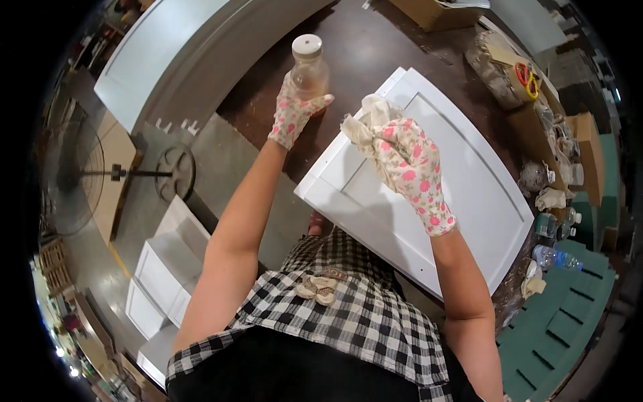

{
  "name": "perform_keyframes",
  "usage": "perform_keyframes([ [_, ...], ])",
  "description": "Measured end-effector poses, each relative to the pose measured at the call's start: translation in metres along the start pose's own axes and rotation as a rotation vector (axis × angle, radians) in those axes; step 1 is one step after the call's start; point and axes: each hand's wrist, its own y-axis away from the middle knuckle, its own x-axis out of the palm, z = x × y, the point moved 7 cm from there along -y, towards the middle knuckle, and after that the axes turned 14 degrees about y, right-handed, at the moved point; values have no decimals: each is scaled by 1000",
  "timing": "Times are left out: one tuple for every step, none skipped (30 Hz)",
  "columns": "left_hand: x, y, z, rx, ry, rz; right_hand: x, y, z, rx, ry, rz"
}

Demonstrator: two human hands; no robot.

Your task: The person cleans a white rectangular cabinet door using a cloth and a block, applying liquid from a plastic bottle and wiping the surface and edges.

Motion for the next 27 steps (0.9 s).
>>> perform_keyframes([
  [-4, 4, 3, 65, 118, -11, 4, 2, 1, -27, 23, 26],
  [-12, 15, 8, 57, 114, -41, 8, 3, 3, -55, 54, 50],
  [-22, 28, 4, 94, 40, -182, 6, 1, 4, -83, 107, 59],
  [-31, 43, -6, 134, -38, -313, 2, -4, 5, -119, 174, 59],
  [-39, 71, -27, 291, -296, -347, -1, -9, 10, -170, 248, 63],
  [-33, 100, -57, 341, -164, -297, -3, -13, 16, -237, 334, 68],
  [-4, 120, -62, 41, 275, 49, 0, -15, 21, -319, 424, 86],
  [19, 162, -66, 435, -203, 276, 17, -16, 31, -425, 479, 116],
  [47, 193, -79, 507, -188, 390, 30, -12, 35, -541, 554, 126],
  [74, 220, -95, 583, -176, 504, 44, -10, 35, -558, 546, 128],
  [95, 238, -86, 510, -265, 636, 58, -10, 34, -566, 545, 160],
  [107, 248, -78, 426, -345, 769, 73, -8, 30, -557, 546, 211],
  [110, 250, -76, 421, -341, 761, 85, -7, 26, -537, 547, 269],
  [117, 254, -69, 388, -464, 822, 92, -8, 22, -508, 545, 324],
  [120, 256, -61, 343, -587, 874, 98, -5, 22, -498, 530, 373],
  [122, 258, -57, 330, -582, 860, 103, 2, 25, -502, 518, 409],
  [123, 259, -53, 317, -533, 807, 111, 9, 31, -517, 507, 434],
  [123, 262, -54, 305, -480, 762, 119, 16, 36, -533, 499, 457],
  [123, 270, -42, 169, -636, 803, 126, 25, 41, -542, 497, 474],
  [123, 272, -40, 159, -625, 799, 129, 26, 40, -536, 499, 485],
  [122, 270, -43, 192, -619, 814, 130, 24, 39, -528, 503, 490],
  [122, 269, -46, 226, -613, 829, 129, 24, 35, -515, 505, 502],
  [124, 270, -46, 165, -537, 861, 124, 31, 29, -494, 496, 529],
  [124, 271, -41, 158, -550, 836, 123, 37, 34, -493, 478, 549],
  [123, 272, -33, 69, -449, 755, 119, 43, 35, -482, 473, 562],
  [124, 276, -27, 82, -460, 708, 123, 41, 38, -490, 474, 559],
  [125, 277, -28, 104, -460, 675, 125, 35, 39, -500, 501, 538],
])
